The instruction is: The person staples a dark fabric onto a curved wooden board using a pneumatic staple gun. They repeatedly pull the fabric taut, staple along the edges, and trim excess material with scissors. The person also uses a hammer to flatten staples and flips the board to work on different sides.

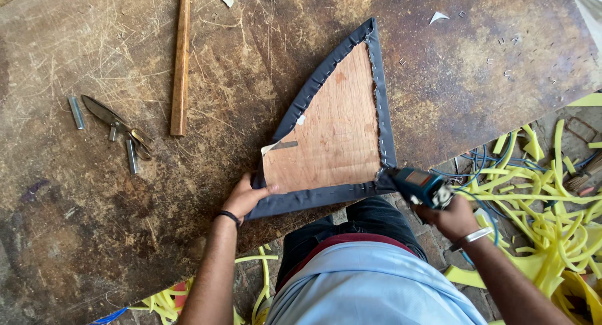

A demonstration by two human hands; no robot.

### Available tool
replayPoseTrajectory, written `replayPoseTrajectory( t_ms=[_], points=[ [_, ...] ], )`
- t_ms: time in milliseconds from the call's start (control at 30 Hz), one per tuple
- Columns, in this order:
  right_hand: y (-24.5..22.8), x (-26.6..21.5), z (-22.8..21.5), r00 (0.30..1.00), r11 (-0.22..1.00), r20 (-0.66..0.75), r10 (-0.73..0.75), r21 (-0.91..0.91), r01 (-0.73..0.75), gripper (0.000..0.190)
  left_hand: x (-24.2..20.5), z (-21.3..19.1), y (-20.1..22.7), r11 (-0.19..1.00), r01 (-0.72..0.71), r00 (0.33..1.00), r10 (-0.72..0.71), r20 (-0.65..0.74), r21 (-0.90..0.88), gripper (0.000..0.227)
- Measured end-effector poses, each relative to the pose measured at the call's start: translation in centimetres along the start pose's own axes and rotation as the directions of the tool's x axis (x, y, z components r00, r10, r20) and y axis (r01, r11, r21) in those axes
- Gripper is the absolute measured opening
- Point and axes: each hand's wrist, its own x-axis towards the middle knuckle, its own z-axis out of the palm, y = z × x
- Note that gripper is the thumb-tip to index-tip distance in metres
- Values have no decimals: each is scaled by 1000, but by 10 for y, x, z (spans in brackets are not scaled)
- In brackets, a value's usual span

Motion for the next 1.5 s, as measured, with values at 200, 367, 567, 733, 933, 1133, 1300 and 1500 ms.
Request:
replayPoseTrajectory(
  t_ms=[200,367,567,733,933,1133,1300,1500],
  points=[
    [-59,45,-50,972,999,-236,25,-32,-34,40,-10,-1,18,910,121,952,7,306,-397,82],
    [-97,63,-76,976,996,-199,-86,-7,86,39,-12,2,56,945,-127,973,178,147,-301,67],
    [-158,43,-65,918,565,265,-296,823,-56,52,-37,56,155,902,-338,915,382,-131,268,45],
    [-204,49,-35,805,354,330,-492,921,-161,63,-54,151,231,651,-668,669,737,-92,359,79],
    [-217,51,-1,732,300,372,-571,924,-236,62,-59,141,243,611,-571,607,764,-219,549,80],
    [-218,72,48,675,297,460,-577,888,-351,59,-76,111,205,749,-344,730,593,-340,566,45],
    [-225,77,82,577,194,418,-702,892,-409,52,-81,27,131,726,-613,687,685,-243,311,27],
    [-235,43,141,528,58,315,-789,893,-446,38,-39,-171,16,990,-25,681,121,-722,142,23]
  ],
)
